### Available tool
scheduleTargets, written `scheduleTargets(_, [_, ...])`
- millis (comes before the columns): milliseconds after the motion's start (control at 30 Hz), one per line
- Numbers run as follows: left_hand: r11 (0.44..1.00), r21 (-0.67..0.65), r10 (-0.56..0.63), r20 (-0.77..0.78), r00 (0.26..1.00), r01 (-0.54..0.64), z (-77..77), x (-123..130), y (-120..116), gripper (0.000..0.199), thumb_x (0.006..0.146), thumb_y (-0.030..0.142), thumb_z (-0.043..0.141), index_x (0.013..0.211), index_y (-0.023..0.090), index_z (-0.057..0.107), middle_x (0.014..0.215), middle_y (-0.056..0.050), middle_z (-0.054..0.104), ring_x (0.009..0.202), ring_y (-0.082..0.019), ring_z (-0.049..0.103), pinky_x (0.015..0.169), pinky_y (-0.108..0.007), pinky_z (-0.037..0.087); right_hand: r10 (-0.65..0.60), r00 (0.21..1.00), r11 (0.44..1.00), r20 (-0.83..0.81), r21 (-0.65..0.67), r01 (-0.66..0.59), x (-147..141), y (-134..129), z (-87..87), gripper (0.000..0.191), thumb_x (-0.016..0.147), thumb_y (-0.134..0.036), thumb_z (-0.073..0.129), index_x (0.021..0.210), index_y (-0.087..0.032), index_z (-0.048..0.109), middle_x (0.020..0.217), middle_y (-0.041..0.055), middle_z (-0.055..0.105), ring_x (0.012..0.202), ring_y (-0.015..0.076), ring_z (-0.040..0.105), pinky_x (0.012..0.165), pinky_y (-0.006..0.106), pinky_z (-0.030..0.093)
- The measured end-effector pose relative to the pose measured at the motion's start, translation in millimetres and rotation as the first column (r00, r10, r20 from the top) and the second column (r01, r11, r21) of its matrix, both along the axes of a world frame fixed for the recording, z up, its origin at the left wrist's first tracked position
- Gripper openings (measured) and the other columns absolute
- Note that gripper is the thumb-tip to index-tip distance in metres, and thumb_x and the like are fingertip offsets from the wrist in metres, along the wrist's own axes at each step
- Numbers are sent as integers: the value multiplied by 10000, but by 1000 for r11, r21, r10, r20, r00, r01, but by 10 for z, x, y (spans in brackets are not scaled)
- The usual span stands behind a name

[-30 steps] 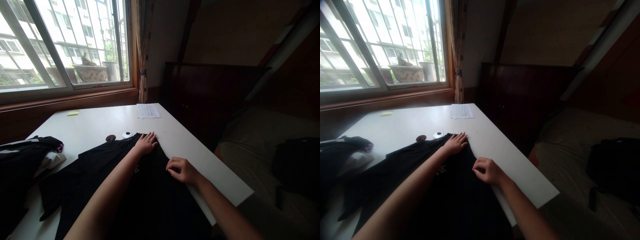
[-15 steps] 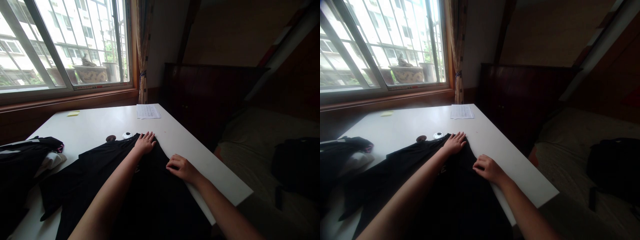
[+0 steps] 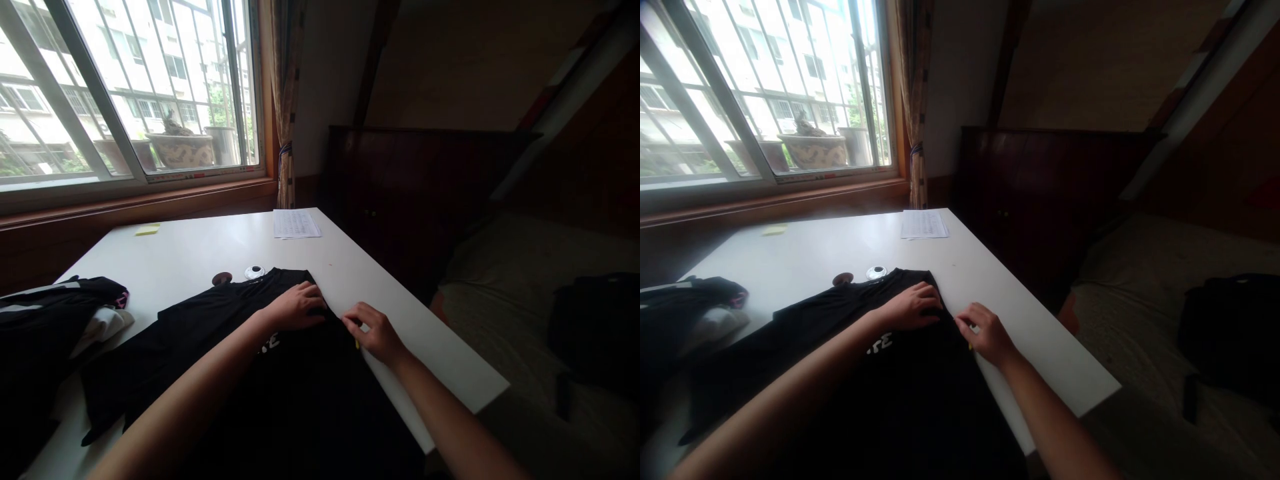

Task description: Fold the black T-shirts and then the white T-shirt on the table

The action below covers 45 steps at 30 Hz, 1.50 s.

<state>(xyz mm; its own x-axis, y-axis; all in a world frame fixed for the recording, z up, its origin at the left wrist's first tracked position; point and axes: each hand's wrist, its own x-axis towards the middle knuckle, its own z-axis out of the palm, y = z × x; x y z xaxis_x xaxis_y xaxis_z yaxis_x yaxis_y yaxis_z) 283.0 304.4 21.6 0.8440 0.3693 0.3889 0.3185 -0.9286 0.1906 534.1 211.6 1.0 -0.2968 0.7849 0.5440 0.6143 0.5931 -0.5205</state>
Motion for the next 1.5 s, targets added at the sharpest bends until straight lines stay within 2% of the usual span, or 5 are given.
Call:
scheduleTargets(133, [991, 58, -113, -126, 986, 121, 68, -20, -303, 406, 899, 548, 669, 1180, 255, 680, 1118, -77, 664, 991, -250, 602, 896, -377, 484, -21, 1000, 996, 18, -83, 22, 127, 73, -49, 257, 871, -102, 567, 1065, -244, 656, 929, 41, 629, 799, 193, 594, 721, 335, 530])
scheduleTargets(367, [978, 192, -47, -190, 981, 84, -28, 38, -489, 96, 960, 264, 572, 970, 217, 656, 964, -59, 657, 856, -216, 584, 789, -356, 474, 145, 977, 972, 156, -205, -111, 122, 24, 5, 614, 710, -22, 656, 1273, -261, 597, 1085, 50, 614, 931, 217, 572, 845, 359, 528])
scheduleTargets(867, [983, 180, -21, -104, 994, 40, -28, -87, -512, 126, 949, 247, 534, 886, 194, 630, 881, -50, 619, 809, -197, 574, 771, -334, 511, -58, 860, 995, 507, -39, 90, -64, 41, -135, 715, 808, -20, 548, 1456, -323, 552, 1152, 68, 592, 1078, 256, 555, 994, 410, 506])
scheduleTargets(1167, [975, 107, 205, -75, 976, -197, -167, 100, -142, 430, 1058, 358, 433, 1433, 175, 534, 1503, -113, 543, 1411, -271, 462, 1163, -445, 390, -43, 869, 995, 493, -57, 81, -41, 29, -97, 659, 799, -14, 528, 1386, -295, 631, 1093, 72, 592, 1035, 250, 566, 961, 407, 515])
scheduleTargets(1500, [920, 79, 389, -288, 875, -383, -293, -90, 187, 529, 1051, 486, 391, 1554, 325, 386, 1643, -42, 348, 1512, -297, 322, 1204, -586, 277, 81, 932, 996, 353, -61, -63, 41, 11, -65, 563, 779, 3, 555, 1219, -296, 736, 1005, 59, 588, 932, 219, 563, 862, 384, 517])
